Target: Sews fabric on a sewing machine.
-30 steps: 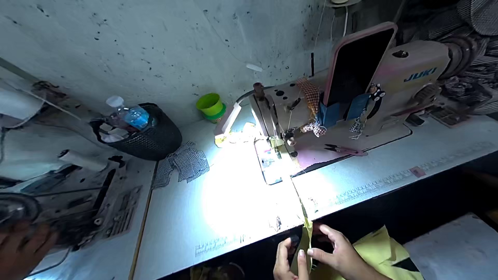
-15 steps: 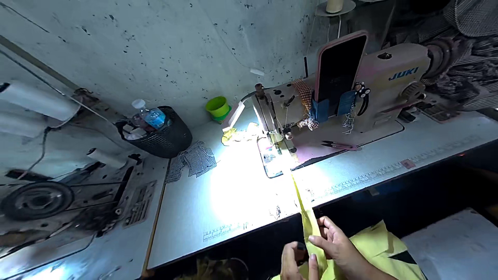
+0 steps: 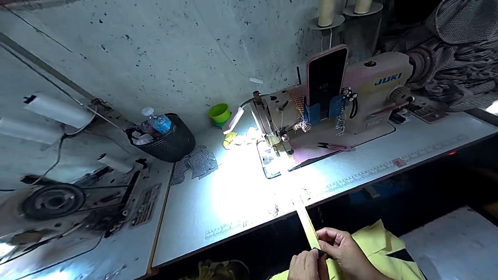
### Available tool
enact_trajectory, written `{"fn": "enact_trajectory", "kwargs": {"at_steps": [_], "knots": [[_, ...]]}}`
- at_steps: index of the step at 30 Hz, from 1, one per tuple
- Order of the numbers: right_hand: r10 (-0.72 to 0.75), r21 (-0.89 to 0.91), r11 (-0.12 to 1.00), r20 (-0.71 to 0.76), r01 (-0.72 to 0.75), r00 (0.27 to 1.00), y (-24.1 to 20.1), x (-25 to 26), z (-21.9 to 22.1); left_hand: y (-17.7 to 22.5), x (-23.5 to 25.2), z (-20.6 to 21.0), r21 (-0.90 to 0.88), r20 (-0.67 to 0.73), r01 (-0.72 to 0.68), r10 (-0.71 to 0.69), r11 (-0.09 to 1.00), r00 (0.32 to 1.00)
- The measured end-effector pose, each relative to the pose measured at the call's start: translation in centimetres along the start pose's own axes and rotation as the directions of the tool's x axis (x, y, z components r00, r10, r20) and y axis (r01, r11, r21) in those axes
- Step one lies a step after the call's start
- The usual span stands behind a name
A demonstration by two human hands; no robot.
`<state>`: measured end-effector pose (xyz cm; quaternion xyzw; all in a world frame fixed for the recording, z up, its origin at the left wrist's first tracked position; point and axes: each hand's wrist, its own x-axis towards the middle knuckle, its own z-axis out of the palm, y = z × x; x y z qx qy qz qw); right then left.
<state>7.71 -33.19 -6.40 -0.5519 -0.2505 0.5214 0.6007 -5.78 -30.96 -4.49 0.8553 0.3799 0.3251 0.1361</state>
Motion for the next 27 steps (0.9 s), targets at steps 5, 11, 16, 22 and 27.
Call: {"fn": "enact_trajectory", "kwargs": {"at_steps": [5,11,16,22,27], "knots": [[0.096,0.036,0.995,0.058,-0.098,0.994,-0.4,0.3,-0.5,0.3,0.5,0.2,0.005,0.022,0.011,-0.012,1.0,1.0],[0.092,0.078,0.992,0.056,-0.096,0.994,-0.1,0.5,-0.9,-0.1,0.0,0.4,0.08,0.076,0.043,-0.049,0.996,0.996],[-0.004,-0.007,1.0,0.036,0.004,0.999,-0.2,0.4,-0.6,-0.2,0.0,0.6,0.078,0.09,0.038,-0.045,0.996,0.995],[0.003,-0.095,0.996,-0.008,-0.004,1.0,-1.0,0.4,-0.4,0.0,0.2,0.6,0.041,0.057,0.022,-0.024,0.999,0.998],[0.048,-0.095,0.994,-0.005,-0.048,0.999,-0.6,1.1,-0.6,0.0,0.6,1.2,0.072,0.05,-0.026,0.022,0.997,0.998]]}}
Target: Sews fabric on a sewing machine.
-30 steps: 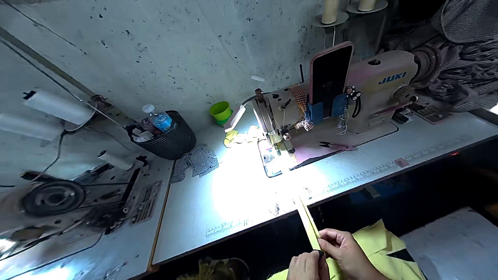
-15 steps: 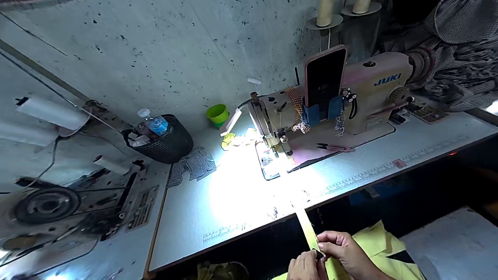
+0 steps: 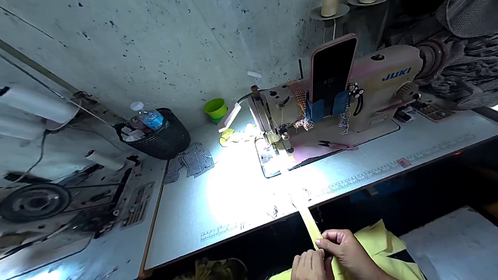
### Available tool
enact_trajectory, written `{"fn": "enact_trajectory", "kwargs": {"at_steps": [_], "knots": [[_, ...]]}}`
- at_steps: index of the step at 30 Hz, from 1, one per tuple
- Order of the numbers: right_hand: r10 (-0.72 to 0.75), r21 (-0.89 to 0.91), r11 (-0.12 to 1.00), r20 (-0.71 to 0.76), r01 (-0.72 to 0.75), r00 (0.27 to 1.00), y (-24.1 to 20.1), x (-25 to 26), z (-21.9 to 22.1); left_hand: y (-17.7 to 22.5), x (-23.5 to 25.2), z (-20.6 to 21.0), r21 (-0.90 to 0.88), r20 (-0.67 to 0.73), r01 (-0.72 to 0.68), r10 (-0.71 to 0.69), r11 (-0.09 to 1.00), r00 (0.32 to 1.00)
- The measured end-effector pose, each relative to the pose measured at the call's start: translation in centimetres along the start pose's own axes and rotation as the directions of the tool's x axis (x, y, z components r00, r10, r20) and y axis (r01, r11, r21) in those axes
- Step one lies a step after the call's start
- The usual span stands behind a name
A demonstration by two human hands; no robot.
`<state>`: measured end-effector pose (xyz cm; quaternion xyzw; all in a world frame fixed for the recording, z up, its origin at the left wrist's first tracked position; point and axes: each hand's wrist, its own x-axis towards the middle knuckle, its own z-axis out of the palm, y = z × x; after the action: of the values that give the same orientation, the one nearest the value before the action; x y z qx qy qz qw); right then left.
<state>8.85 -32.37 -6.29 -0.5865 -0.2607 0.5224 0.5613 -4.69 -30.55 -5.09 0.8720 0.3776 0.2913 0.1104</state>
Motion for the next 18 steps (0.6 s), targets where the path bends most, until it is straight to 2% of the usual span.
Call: {"fn": "enact_trajectory", "kwargs": {"at_steps": [3,6,9,13,16,18], "knots": [[-0.03,-0.025,0.999,0.011,0.03,0.999,-0.3,0.1,-0.1,0.1,0.2,-0.1,-0.034,0.01,0.008,-0.007,0.999,1.0],[-0.06,-0.083,0.995,0.013,0.061,0.998,-0.1,0.2,-0.3,-0.4,0.3,-0.3,-0.292,0.105,0.177,-0.152,0.94,0.983],[-0.107,-0.147,0.984,-0.006,0.105,0.994,-0.5,-0.1,-0.5,-1.3,1.5,-0.4,-0.55,0.157,0.356,-0.325,0.756,0.933],[-0.106,-0.171,0.98,-0.023,0.101,0.994,0.1,-0.3,0.1,-3.2,3.6,1.4,-0.746,0.318,0.545,-0.516,0.381,0.795],[-0.062,-0.133,0.99,-0.046,0.055,0.997,1.5,0.1,0.1,-3.6,4.1,2.6,-0.766,0.338,0.564,-0.553,0.309,0.762],[-0.089,-0.201,0.976,-0.016,0.084,0.996,1.4,-0.1,-0.3,-3.4,4.0,2.9,-0.766,0.356,0.58,-0.567,0.279,0.743]]}}
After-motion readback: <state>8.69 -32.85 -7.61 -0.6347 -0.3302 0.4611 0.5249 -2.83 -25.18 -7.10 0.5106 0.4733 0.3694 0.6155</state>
